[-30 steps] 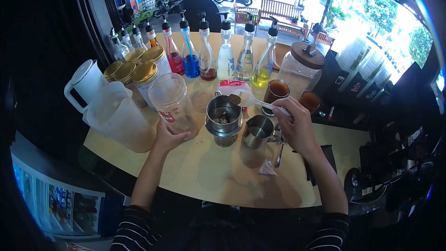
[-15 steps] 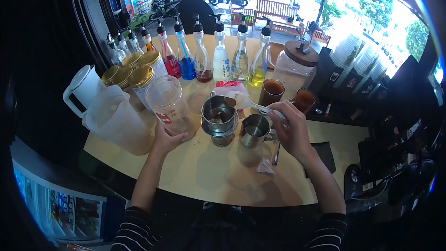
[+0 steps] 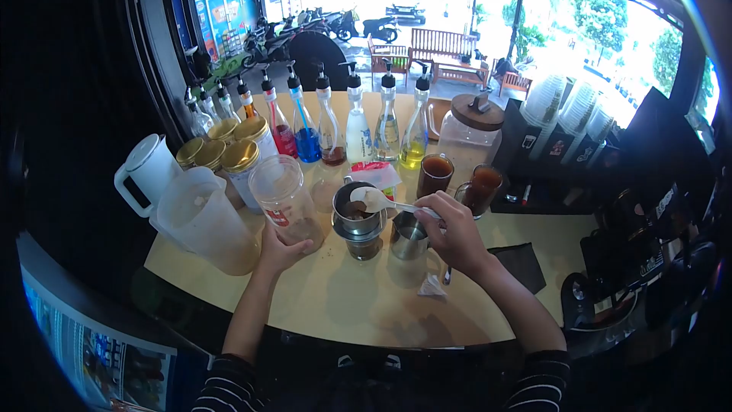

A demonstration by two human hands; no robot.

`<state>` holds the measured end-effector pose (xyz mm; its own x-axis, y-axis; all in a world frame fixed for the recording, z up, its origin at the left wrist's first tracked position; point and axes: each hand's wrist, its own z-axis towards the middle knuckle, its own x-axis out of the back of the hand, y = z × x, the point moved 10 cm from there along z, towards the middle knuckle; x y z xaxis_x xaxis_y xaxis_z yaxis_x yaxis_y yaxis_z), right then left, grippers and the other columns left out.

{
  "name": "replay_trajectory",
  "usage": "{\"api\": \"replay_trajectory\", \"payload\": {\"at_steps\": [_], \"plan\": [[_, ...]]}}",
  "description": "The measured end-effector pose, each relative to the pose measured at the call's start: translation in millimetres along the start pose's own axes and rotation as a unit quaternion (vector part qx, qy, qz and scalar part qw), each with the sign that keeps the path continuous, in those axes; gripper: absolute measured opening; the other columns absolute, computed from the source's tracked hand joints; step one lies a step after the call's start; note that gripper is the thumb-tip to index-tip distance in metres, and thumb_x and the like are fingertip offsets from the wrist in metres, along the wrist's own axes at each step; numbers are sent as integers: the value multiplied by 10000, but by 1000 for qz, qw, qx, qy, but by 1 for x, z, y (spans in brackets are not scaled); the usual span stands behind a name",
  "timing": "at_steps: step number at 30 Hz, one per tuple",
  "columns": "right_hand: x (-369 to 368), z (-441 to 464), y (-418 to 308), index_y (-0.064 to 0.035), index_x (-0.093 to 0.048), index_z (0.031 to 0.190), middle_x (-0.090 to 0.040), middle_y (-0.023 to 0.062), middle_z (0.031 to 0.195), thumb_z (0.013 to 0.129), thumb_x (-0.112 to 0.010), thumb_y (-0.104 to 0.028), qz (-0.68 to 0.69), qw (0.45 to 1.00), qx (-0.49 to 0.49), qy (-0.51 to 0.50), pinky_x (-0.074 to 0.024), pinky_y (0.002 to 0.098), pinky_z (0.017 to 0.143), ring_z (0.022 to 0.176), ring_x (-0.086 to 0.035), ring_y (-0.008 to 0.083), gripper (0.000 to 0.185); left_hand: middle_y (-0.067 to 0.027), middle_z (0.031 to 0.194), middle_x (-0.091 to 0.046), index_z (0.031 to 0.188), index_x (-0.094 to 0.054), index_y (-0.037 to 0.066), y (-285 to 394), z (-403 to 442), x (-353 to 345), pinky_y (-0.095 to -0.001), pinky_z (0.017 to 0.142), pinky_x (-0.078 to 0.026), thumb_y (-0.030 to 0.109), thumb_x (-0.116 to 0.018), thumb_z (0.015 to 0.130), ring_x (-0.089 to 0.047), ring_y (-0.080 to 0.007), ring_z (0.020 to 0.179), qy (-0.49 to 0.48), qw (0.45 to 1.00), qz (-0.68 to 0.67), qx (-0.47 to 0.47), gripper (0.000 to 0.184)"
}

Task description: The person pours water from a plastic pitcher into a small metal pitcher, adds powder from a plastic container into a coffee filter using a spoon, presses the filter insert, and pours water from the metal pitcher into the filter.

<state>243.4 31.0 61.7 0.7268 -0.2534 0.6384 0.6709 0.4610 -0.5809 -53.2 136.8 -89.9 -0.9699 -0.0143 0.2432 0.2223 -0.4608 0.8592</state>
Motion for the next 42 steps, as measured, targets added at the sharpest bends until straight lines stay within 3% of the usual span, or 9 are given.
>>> {"api": "replay_trajectory", "payload": {"at_steps": [11,13,17,21,24,29,38,39,42], "plan": [[-19,28,11,5,-596,971,-568,64,764,906,-586,-133,66,996,-51,-31,-460,290,670,741,-555,106,153,-191,1228,-508,1292,-282,8,-1,-4,4,-382,929,-465,293,-906,531,-542,-275,1121,10,1000,28,-3,1025],[-21,46,-16,3,-599,977,-553,68,728,907,-585,-149,68,997,-26,-24,-439,289,668,706,-532,118,168,-200,1272,-460,1297,-286,4,-8,-3,4,-389,954,-443,299,-903,539,-515,-276,1153,11,999,35,-1,1021],[-38,86,-77,11,-586,943,-600,131,794,888,-578,-147,4,995,87,-39,-458,322,686,772,-617,251,167,-206,1298,-424,1313,-282,-1,-9,-2,3,-401,976,-426,304,-901,549,-489,-278,1179,7,1000,-10,-12,1030],[-86,121,-97,-33,-607,940,-601,119,846,882,-570,-120,-56,985,149,-71,-461,353,710,771,-607,257,111,-219,1315,-424,1380,-226,0,-11,-4,7,-414,993,-417,308,-898,559,-474,-317,1204,0,999,2,33,1104],[-133,127,-119,-75,-640,932,-612,79,911,798,-585,-66,-257,925,257,-110,-430,404,839,936,-601,249,145,-234,1343,-410,1414,-188,13,-16,-6,11,-428,1009,-404,319,-893,564,-461,-346,1222,2,999,38,38,1146],[-171,133,-129,-120,-648,918,-605,46,941,790,-598,-80,-309,889,304,-148,-395,383,848,981,-577,205,143,-249,1363,-397,1429,-172,30,-12,-2,12,-439,1023,-389,342,-880,577,-447,-368,1235,-4,998,49,32,1151],[-57,76,-121,-52,-635,971,-543,100,1095,824,-637,-110,-125,954,272,1,-431,387,844,973,-557,267,158,-219,1350,-405,1423,-173,-5,12,-5,13,-431,1043,-356,341,-879,573,-435,-343,1238,20,997,70,-7,1158],[-40,63,-101,-42,-633,969,-550,101,1076,826,-630,-76,-90,962,253,47,-456,325,746,910,-572,226,147,-212,1355,-395,1415,-194,-4,21,-9,18,-428,1045,-350,343,-876,577,-429,-338,1238,51,995,75,-51,1135],[0,23,-33,-38,-619,946,-555,77,1026,837,-620,-44,9,985,132,114,-428,251,660,822,-547,139,109,-200,1353,-382,1396,-232,-3,13,-19,28,-429,1048,-339,332,-859,600,-415,-330,1240,119,980,62,-144,1067]]}}
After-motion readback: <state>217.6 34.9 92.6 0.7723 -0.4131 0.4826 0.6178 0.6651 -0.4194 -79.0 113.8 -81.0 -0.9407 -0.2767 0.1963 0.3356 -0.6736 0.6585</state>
